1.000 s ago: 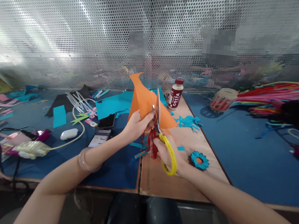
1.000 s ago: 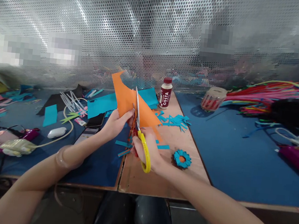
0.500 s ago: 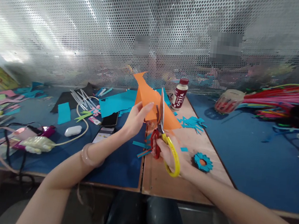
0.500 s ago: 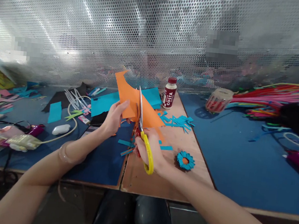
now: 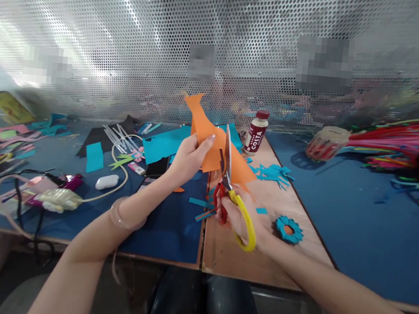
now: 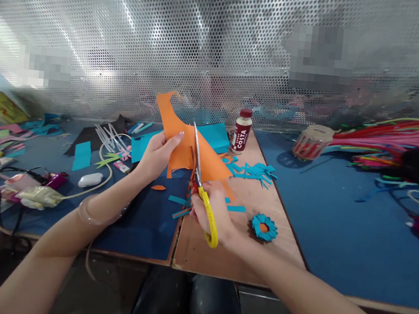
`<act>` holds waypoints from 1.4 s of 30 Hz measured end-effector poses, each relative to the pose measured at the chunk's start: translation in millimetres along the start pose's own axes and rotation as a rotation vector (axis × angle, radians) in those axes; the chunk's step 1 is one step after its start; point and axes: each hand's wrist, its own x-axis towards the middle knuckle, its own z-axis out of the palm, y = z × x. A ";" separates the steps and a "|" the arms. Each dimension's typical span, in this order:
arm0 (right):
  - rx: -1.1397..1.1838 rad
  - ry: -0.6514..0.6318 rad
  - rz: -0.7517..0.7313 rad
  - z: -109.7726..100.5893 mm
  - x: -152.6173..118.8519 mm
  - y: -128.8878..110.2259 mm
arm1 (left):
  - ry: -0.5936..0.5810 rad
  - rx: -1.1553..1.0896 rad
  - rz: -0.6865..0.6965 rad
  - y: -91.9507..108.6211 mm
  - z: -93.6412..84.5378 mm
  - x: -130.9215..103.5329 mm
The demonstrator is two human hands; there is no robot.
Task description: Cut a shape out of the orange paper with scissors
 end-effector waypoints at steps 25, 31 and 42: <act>-0.009 0.029 0.026 2.5 -1.6 -14.0 | -0.070 0.075 0.058 -5.2 -0.4 0.9; 0.006 0.031 0.056 3.2 -0.3 -9.0 | -0.068 0.071 0.059 -5.7 -1.0 1.3; 0.094 0.021 0.087 5.7 0.6 -6.6 | -0.053 0.104 0.077 -8.1 -2.1 4.7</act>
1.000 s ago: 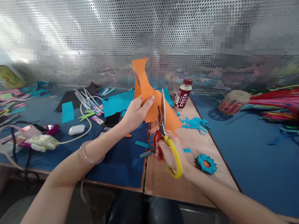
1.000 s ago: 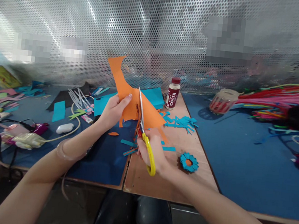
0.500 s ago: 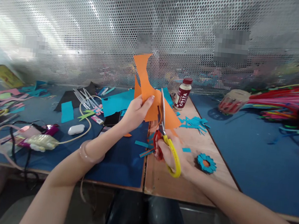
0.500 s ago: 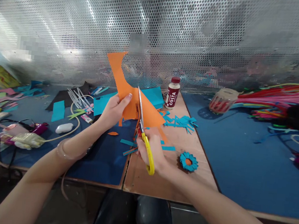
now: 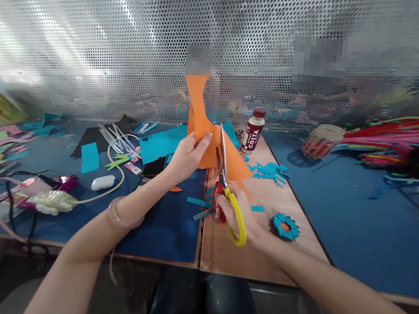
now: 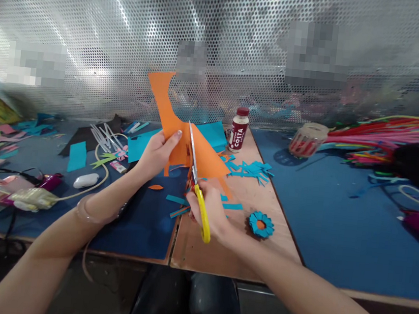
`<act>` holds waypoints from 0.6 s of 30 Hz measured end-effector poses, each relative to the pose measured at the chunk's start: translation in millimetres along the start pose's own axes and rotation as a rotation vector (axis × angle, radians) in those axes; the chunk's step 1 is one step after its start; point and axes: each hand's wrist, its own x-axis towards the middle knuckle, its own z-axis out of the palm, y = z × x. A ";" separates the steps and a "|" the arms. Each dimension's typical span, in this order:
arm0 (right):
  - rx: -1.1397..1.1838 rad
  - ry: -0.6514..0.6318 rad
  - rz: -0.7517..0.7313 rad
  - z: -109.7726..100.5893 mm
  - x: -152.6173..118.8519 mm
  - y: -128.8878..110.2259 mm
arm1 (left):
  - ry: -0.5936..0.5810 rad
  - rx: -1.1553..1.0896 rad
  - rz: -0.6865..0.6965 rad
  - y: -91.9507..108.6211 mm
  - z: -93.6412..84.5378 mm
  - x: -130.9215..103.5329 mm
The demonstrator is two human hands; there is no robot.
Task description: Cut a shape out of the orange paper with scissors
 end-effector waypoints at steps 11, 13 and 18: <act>-0.020 -0.086 0.157 -1.6 11.7 12.0 | 0.060 -0.010 0.034 -10.4 -14.7 14.4; -0.001 -0.105 0.181 -3.6 14.3 15.1 | 0.013 -0.064 0.029 -13.1 -19.2 18.6; 0.066 -0.209 0.218 -5.9 14.6 7.3 | -0.033 -0.039 0.041 -23.3 -27.9 27.3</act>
